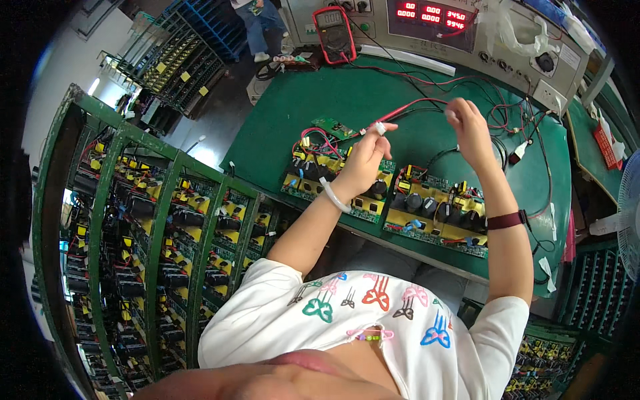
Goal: The person repeatedly connects and disconnects multi-colored wires to various ports on a row of circuit boards mounted on a green workbench. They handle the wires and connectors by hand, plugging them into different slots and occasionally adjusting the connections while a digital display in the background shows changing numbers.
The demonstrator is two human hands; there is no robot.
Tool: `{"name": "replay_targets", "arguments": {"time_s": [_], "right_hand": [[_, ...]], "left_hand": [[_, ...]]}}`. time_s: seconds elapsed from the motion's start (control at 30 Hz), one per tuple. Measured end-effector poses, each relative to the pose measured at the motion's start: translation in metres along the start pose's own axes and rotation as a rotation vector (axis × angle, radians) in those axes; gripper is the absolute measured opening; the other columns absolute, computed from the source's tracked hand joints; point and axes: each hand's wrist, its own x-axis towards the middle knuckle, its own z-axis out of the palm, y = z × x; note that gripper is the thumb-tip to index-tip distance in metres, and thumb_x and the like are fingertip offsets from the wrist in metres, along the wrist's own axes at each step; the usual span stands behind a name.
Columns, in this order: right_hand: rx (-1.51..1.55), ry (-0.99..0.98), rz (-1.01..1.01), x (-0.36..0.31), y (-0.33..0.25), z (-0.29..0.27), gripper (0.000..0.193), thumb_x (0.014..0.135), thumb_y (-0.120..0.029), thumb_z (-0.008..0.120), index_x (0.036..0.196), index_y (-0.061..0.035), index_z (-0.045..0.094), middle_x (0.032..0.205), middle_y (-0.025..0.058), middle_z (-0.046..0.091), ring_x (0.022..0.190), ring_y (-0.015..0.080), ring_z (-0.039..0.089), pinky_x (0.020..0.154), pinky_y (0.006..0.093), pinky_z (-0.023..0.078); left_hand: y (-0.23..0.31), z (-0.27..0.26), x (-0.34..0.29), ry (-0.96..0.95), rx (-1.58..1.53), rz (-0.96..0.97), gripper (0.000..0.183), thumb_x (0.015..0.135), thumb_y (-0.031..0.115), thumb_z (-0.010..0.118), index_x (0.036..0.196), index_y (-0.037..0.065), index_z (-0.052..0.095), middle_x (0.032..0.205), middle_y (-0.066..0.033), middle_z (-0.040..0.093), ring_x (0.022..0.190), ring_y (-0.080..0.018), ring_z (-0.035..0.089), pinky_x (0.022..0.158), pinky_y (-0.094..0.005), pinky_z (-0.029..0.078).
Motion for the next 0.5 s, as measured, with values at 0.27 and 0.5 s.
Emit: {"name": "replay_targets", "arguments": {"time_s": [0.27, 0.5], "right_hand": [[0.379, -0.236, 0.005, -0.011, -0.064, 0.007, 0.025, 0.091, 0.002, 0.067, 0.116, -0.0015, 0.067, 0.101, 0.0079, 0.070, 0.089, 0.0127, 0.067, 0.080, 0.0303, 0.054], [0.384, -0.222, 0.069, -0.031, -0.063, -0.002, 0.022, 0.087, 0.002, 0.073, 0.107, 0.0004, 0.067, 0.091, 0.0078, 0.071, 0.084, 0.0148, 0.068, 0.082, 0.0294, 0.055]], "left_hand": [[-0.005, 0.016, 0.006, 0.037, 0.153, 0.179, 0.023, 0.104, 0.015, 0.054, 0.114, -0.003, 0.065, 0.090, -0.0114, 0.055, 0.076, -0.0226, 0.053, 0.071, -0.0310, 0.045], [0.018, 0.018, 0.004, -0.011, 0.157, 0.074, 0.020, 0.096, 0.014, 0.067, 0.108, -0.002, 0.068, 0.088, -0.0119, 0.065, 0.076, -0.0228, 0.062, 0.068, -0.0337, 0.048]]}}
